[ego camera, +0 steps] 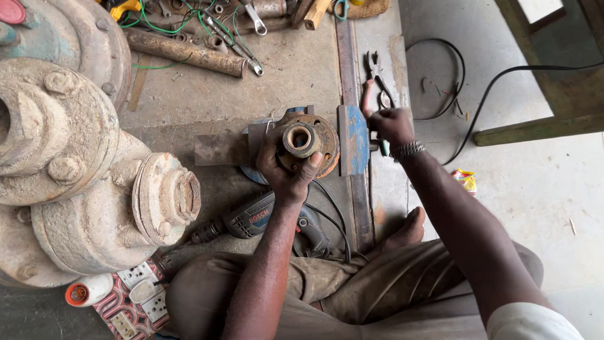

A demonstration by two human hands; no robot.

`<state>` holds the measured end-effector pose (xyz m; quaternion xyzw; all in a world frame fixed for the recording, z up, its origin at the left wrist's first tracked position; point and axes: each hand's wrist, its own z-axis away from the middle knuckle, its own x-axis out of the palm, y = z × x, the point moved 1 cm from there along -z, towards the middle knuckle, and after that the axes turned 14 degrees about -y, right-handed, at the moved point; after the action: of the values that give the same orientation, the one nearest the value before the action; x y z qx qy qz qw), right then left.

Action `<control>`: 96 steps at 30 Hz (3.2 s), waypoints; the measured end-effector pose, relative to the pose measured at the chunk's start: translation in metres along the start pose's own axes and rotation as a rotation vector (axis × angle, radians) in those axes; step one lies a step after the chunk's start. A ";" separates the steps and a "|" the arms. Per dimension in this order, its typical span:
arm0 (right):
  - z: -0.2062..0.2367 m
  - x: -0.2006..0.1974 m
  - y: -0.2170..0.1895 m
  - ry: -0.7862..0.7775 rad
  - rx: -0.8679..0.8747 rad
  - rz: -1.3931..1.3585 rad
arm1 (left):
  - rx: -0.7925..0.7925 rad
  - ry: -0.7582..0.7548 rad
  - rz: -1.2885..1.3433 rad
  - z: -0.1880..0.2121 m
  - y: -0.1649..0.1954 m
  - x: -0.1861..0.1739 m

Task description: The person secures a rusty metal flange in a bench vise, inserts a cylindrical metal piece into its center, and repeatedly tightens the vise to hold it. The person then removes the piece, repositions the flange, and repeats the tightening process.

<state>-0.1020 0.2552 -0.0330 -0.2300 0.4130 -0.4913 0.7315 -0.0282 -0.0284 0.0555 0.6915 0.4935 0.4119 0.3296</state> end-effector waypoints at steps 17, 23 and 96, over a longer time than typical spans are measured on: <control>0.002 -0.023 -0.081 -0.036 -0.675 -0.353 | 0.030 -0.009 -0.080 -0.003 0.000 0.006; 0.181 -0.010 -0.021 -0.037 -0.852 0.119 | 0.025 0.021 -0.014 -0.002 -0.001 0.007; -0.077 -0.026 -0.020 -0.017 -0.206 -0.568 | -0.034 -0.036 -0.166 0.008 -0.006 0.003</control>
<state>-0.1811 0.2760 -0.0512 -0.4134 0.3736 -0.6300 0.5410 -0.0229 -0.0241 0.0477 0.6497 0.5360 0.3790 0.3833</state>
